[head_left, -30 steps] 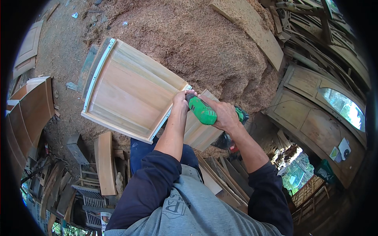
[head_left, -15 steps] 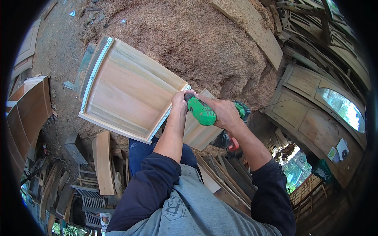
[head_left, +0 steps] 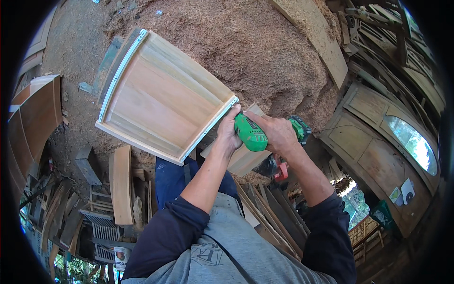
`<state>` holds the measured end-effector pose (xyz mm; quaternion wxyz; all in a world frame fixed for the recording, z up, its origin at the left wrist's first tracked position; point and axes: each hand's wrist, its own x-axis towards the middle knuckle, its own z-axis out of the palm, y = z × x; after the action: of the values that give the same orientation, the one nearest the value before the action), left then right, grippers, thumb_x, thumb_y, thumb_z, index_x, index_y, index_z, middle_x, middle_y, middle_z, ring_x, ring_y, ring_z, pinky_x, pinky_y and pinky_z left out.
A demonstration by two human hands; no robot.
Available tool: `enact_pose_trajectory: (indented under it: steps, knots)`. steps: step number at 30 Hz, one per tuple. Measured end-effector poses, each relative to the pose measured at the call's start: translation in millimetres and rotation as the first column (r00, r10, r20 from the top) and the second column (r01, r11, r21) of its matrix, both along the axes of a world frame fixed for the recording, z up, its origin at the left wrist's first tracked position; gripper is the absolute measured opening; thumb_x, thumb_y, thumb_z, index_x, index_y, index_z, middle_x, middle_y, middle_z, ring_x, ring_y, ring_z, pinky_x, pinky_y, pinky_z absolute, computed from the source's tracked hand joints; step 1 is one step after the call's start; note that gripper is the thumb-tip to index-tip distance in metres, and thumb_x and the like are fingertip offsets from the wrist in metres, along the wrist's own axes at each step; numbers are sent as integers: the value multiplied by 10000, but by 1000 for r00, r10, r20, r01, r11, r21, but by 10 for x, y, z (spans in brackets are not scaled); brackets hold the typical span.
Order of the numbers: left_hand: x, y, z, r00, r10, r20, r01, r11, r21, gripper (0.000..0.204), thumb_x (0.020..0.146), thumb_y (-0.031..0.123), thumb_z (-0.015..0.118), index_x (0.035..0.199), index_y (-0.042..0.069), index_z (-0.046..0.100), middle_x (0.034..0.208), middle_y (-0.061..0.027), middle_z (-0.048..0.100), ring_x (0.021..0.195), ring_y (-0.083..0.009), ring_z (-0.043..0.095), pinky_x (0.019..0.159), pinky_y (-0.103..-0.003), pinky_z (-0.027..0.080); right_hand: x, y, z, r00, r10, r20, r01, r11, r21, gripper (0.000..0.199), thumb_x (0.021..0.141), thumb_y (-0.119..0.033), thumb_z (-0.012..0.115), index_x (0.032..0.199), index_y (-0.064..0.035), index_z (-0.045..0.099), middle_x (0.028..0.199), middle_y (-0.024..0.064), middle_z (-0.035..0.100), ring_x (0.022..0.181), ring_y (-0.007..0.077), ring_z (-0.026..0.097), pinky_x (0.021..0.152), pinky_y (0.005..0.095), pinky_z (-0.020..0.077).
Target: The person attaches metal slides to wooden panels using a power drill, handles a wooden drawer box, and then retrieves more metal slides from a storage unit.
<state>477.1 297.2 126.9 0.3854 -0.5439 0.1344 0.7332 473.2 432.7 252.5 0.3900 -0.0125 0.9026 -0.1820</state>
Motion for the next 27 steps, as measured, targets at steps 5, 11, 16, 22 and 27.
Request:
enact_pose_trajectory:
  steps: [5,11,16,22,27]
  knots:
    - [-64,-53,81,994,-14,109,9,999,50,183,864,182,678,938,62,561,805,-81,617,701,-230,642,673,-418,582,-123,-81,26,994,90,61,-93,995,48,737,710,-263,746,1390,-227,464,966,116,664,819,340,679,669,449,544]
    - [9,-13,-23,994,16,111,-21,998,51,167,855,170,663,919,52,565,792,-81,613,684,-230,638,666,-411,579,-117,-67,-46,993,115,34,-117,992,39,770,707,-228,753,1406,-271,433,933,97,663,759,355,687,632,471,548]
    - [-5,12,-10,991,21,135,-29,998,54,153,854,164,632,923,42,571,794,-80,610,676,-229,635,659,-406,574,-124,-57,-73,992,123,25,-124,992,31,777,701,-219,756,1408,-266,439,938,100,658,764,349,686,633,465,549]
    - [39,13,-15,990,37,138,-47,996,72,162,844,204,686,916,92,594,794,-63,622,675,-215,637,658,-410,571,-172,-72,-76,988,150,28,-151,988,39,734,721,-226,739,1397,-244,455,912,97,649,759,344,684,640,458,548]
    - [33,24,-29,987,66,147,-76,995,58,149,849,191,680,931,93,603,789,-56,619,674,-206,637,654,-403,572,-202,-71,-91,983,182,37,-184,982,40,722,728,-228,733,1395,-233,459,901,100,642,745,342,683,634,453,546]
